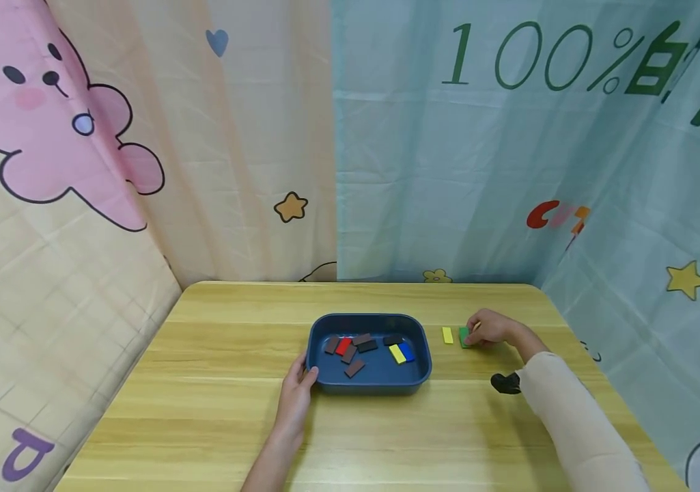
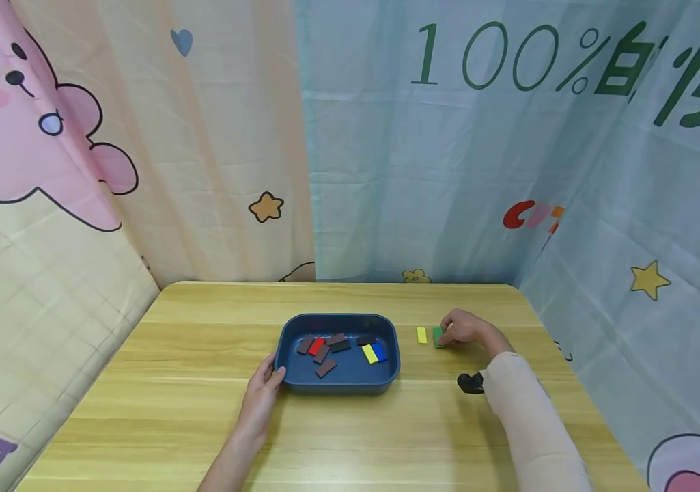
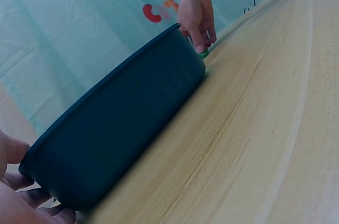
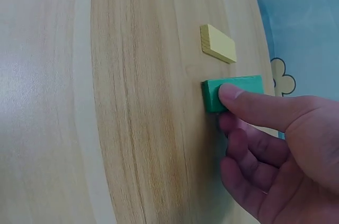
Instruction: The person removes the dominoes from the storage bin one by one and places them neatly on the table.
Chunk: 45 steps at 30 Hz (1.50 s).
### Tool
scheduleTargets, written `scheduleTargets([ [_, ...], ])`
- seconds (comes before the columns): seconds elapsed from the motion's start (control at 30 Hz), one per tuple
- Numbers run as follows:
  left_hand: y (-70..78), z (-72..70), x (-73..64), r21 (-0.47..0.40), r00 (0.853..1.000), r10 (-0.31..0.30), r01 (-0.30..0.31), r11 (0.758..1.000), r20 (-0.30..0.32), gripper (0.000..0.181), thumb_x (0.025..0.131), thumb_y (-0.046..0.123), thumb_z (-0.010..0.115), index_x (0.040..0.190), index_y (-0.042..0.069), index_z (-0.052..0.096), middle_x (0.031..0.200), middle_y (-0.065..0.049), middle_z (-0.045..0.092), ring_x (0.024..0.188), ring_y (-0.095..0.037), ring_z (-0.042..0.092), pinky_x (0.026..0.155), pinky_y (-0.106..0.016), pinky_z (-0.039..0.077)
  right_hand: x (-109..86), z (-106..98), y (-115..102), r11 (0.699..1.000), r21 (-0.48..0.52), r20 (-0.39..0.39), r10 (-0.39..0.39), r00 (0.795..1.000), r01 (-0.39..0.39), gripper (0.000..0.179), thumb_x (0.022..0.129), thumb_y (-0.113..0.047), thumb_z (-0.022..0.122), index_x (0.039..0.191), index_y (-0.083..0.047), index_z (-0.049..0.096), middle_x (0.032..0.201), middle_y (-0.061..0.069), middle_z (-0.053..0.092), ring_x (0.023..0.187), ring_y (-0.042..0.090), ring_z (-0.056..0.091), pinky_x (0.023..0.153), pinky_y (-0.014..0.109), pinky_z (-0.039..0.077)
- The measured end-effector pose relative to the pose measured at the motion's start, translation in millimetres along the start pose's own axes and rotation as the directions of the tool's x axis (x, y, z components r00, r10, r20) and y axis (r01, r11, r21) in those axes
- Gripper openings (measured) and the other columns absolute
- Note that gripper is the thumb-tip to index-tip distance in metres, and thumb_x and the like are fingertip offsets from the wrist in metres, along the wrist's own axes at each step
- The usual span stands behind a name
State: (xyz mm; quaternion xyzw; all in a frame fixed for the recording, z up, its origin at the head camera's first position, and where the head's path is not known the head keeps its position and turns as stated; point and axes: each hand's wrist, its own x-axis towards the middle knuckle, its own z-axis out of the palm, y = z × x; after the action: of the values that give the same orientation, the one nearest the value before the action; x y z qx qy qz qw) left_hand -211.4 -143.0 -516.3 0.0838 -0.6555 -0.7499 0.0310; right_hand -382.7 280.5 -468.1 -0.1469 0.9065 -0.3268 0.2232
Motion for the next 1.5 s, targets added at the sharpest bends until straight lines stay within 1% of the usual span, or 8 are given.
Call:
scheduleTargets([
  [0.13,0.8,0.4,0.2,0.006,1.0,0.0,0.0,1.0,0.001,0.055,0.11,0.01,0.046,0.16,-0.004,0.029,0.165,-0.025,0.025,0.153,-0.042,0.018,0.122,-0.058,0.017,0.0,-0.6,1.2,0.997,-0.07,-0.024,0.011,1.0,-0.012,0.012,0.094,-0.006,0.075,0.095,0.001,0.065,0.073,0.001,0.056,0.064,0.015,0.053,0.061,0.031,0.05],
  [0.23,1.1,0.1,0.0,0.0,1.0,0.004,-0.004,1.0,0.003,0.054,0.11,0.01,0.046,0.16,-0.004,0.028,0.165,-0.026,0.025,0.152,-0.042,0.02,0.122,-0.058,0.017,1.6,-0.6,0.4,0.993,-0.121,-0.041,-0.001,0.999,-0.004,0.015,0.094,-0.007,0.075,0.1,0.003,0.065,0.075,0.003,0.058,0.064,0.017,0.054,0.061,0.031,0.049],
  [0.37,1.4,-0.3,-0.3,-0.01,1.0,0.008,-0.008,1.0,0.009,0.054,0.11,0.009,0.044,0.16,-0.005,0.027,0.165,-0.027,0.025,0.152,-0.043,0.02,0.122,-0.058,0.016,3.7,0.4,1.0,0.991,-0.134,-0.053,-0.008,0.999,0.001,0.018,0.094,-0.008,0.076,0.102,0.003,0.065,0.074,0.004,0.058,0.064,0.017,0.053,0.061,0.031,0.046],
  [0.5,2.0,0.0,0.1,-0.009,1.0,0.007,-0.007,1.0,0.014,0.055,0.11,0.009,0.045,0.16,-0.006,0.026,0.165,-0.027,0.025,0.152,-0.042,0.02,0.122,-0.058,0.017,3.3,1.5,4.1,0.995,-0.094,-0.07,0.029,0.997,-0.035,0.016,0.094,-0.009,0.076,0.101,0.0,0.064,0.073,0.004,0.058,0.064,0.018,0.053,0.06,0.031,0.046],
  [0.8,2.5,0.2,0.1,-0.014,1.0,0.002,-0.002,1.0,0.01,0.055,0.11,0.01,0.045,0.16,-0.004,0.027,0.165,-0.027,0.023,0.152,-0.043,0.018,0.122,-0.059,0.015,-1.2,3.4,5.6,0.998,-0.057,-0.106,0.018,0.994,-0.024,0.025,0.094,-0.012,0.076,0.11,0.002,0.062,0.068,0.005,0.057,0.061,0.018,0.052,0.059,0.032,0.044],
  [1.03,2.4,0.5,-0.6,-0.017,1.0,0.001,-0.001,1.0,0.009,0.054,0.11,0.009,0.045,0.159,-0.006,0.027,0.165,-0.027,0.024,0.152,-0.043,0.021,0.122,-0.057,0.017,-6.5,1.5,0.3,1.0,-0.014,-0.15,0.003,0.989,-0.005,0.035,0.098,-0.014,0.072,0.121,0.009,0.06,0.088,0.011,0.064,0.073,0.022,0.056,0.065,0.035,0.049],
  [1.27,2.2,1.1,0.7,-0.017,1.0,0.0,0.0,1.0,0.014,0.055,0.11,0.01,0.045,0.16,-0.005,0.027,0.165,-0.026,0.023,0.153,-0.042,0.019,0.122,-0.057,0.017,-2.2,-6.1,-14.4,0.994,0.077,-0.098,-0.069,0.993,0.076,0.036,0.101,-0.008,0.066,0.128,0.013,0.056,0.091,0.015,0.064,0.068,0.023,0.052,0.064,0.038,0.047],
  [1.5,2.7,0.9,0.0,-0.021,1.0,-0.004,0.004,1.0,0.007,0.055,0.111,0.011,0.045,0.16,-0.004,0.027,0.165,-0.025,0.025,0.152,-0.041,0.021,0.122,-0.056,0.02,6.9,-3.2,-27.4,0.993,0.097,-0.056,-0.061,0.997,0.067,0.036,0.1,-0.009,0.067,0.129,0.01,0.058,0.093,0.01,0.063,0.077,0.028,0.057,0.071,0.042,0.052],
])
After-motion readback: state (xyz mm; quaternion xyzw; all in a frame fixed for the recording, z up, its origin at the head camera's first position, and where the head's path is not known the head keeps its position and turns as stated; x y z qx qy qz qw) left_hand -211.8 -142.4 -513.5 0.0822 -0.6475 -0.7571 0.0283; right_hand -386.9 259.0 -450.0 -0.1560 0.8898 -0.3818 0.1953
